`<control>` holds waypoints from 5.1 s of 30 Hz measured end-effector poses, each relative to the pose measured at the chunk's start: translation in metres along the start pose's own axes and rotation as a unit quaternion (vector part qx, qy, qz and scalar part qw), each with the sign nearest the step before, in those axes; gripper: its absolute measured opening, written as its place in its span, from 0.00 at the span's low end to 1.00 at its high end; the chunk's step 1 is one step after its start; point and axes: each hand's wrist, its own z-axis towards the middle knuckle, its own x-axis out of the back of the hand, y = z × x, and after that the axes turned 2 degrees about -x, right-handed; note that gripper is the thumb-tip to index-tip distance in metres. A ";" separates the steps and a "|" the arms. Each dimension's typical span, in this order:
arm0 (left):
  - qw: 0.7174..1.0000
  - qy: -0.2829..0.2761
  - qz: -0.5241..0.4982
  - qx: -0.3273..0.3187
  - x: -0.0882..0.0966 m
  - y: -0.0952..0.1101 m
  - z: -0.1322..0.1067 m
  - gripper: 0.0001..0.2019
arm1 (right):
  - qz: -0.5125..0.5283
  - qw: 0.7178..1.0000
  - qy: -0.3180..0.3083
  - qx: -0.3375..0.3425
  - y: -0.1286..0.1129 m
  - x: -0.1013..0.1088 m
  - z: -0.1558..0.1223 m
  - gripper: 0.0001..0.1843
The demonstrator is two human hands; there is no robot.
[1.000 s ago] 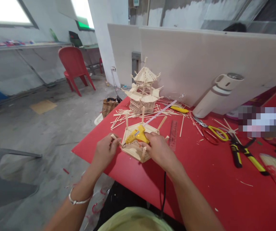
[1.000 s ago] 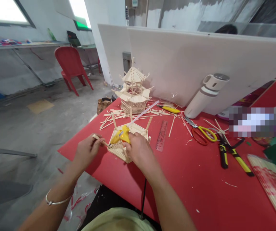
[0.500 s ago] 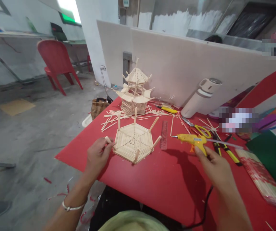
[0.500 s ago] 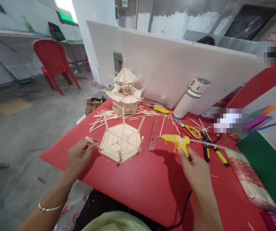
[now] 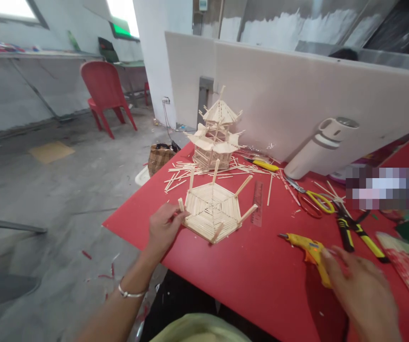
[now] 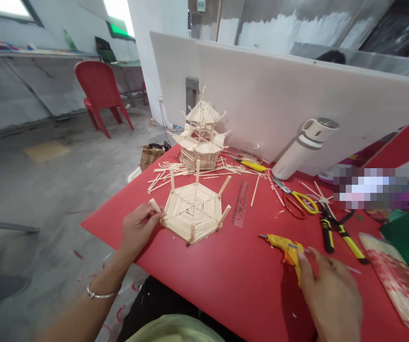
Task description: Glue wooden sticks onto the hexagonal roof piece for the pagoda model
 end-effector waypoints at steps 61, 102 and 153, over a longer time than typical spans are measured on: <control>0.974 -0.190 -0.116 0.036 0.015 -0.016 0.001 0.03 | 0.587 0.622 -0.465 0.228 -0.273 -0.128 -0.014 0.09; 0.973 -0.185 -0.126 0.054 0.013 -0.017 -0.003 0.06 | 0.576 0.617 -0.484 0.232 -0.277 -0.124 -0.015 0.11; 0.984 -0.170 -0.045 -0.012 0.013 -0.029 0.006 0.10 | 0.638 0.638 -0.428 0.059 -0.268 -0.075 -0.004 0.28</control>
